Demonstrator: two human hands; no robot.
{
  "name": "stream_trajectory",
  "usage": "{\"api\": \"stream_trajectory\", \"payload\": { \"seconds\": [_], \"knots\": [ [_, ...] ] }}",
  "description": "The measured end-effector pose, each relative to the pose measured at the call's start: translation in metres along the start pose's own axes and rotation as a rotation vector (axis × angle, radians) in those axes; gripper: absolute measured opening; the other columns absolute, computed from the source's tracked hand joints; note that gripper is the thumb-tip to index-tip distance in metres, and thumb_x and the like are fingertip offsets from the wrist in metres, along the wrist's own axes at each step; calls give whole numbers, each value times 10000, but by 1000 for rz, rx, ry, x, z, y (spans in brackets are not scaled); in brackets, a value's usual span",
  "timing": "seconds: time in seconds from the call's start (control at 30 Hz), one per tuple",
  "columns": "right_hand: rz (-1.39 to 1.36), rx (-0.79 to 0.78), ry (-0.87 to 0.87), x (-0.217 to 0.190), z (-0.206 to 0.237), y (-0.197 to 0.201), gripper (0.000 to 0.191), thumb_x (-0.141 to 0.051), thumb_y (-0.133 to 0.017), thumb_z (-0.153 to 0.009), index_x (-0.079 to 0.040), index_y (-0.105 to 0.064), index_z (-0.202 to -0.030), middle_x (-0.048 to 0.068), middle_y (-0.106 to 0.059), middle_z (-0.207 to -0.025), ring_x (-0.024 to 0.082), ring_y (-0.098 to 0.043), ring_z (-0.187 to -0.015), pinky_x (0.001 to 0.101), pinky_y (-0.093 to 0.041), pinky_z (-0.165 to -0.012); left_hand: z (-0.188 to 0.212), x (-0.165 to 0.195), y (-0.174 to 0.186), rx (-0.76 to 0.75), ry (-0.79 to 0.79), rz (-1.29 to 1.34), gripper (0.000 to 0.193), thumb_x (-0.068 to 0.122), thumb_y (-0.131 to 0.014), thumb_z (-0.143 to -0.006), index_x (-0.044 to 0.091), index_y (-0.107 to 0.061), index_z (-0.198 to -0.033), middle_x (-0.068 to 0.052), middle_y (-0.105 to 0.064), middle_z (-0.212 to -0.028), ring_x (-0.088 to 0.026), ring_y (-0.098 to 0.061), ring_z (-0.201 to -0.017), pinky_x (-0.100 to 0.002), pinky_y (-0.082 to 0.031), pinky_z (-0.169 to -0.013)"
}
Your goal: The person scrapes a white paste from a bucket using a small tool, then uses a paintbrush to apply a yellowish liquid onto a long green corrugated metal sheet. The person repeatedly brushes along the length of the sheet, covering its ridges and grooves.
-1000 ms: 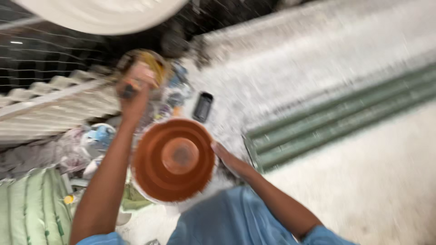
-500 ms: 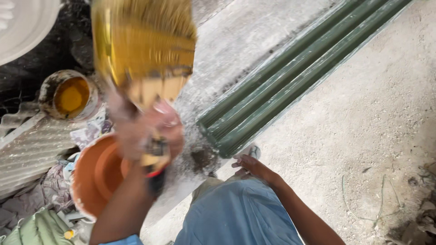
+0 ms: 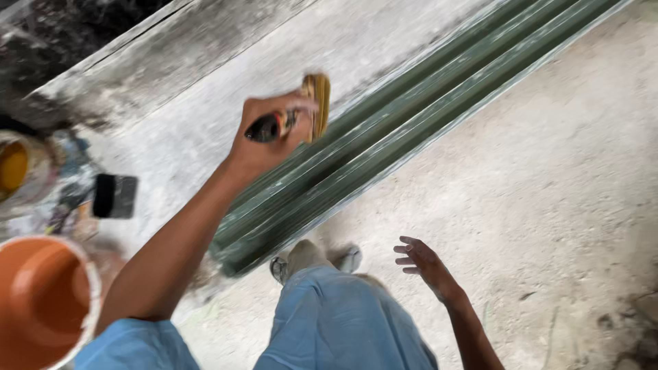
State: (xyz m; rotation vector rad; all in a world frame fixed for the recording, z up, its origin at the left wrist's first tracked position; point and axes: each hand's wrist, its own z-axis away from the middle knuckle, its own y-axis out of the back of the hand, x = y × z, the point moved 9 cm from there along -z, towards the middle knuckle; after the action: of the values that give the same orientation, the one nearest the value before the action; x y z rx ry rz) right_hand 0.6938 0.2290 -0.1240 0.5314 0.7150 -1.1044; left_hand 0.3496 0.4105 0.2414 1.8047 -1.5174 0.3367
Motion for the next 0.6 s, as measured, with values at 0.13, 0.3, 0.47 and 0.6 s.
{"api": "stream_trajectory", "payload": {
  "seconds": [0.13,0.3,0.47,0.6],
  "knots": [
    [-21,48,78,-26,-13,70,696,-529,-453,-965,-79,-453,-1497,183,-642,-1400,319,-681,-1208,478,-559,-993,-38,6,-29,262,-79,-173,149,77,-701,-950,50,-703,-1097,-194,-725,-1105,-185,-750,-819,-327,-600,-711],
    [-21,90,64,-51,-53,134,633,-475,-447,-1000,-84,-446,-1498,172,-635,-1407,308,-669,-1229,456,-540,-1026,-94,-38,-125,209,78,-162,101,79,-679,-988,70,-696,-1086,-235,-649,-1088,-312,-654,-884,-384,-575,-781],
    [-122,60,181,-84,-91,209,599,-433,-429,-1029,-69,-443,-1503,185,-626,-1408,336,-645,-1227,476,-528,-1015,-142,-78,-186,177,-41,-129,132,65,-695,-1003,60,-707,-1134,-186,-760,-1022,-240,-707,-825,-374,-578,-771],
    [-43,157,43,-85,-120,292,582,-421,-422,-1020,-95,-435,-1502,138,-616,-1421,298,-646,-1247,466,-525,-1032,-197,-100,-237,504,-202,-217,120,56,-684,-1004,48,-709,-1121,-167,-753,-1001,-224,-689,-806,-359,-566,-758]
  ]
}}
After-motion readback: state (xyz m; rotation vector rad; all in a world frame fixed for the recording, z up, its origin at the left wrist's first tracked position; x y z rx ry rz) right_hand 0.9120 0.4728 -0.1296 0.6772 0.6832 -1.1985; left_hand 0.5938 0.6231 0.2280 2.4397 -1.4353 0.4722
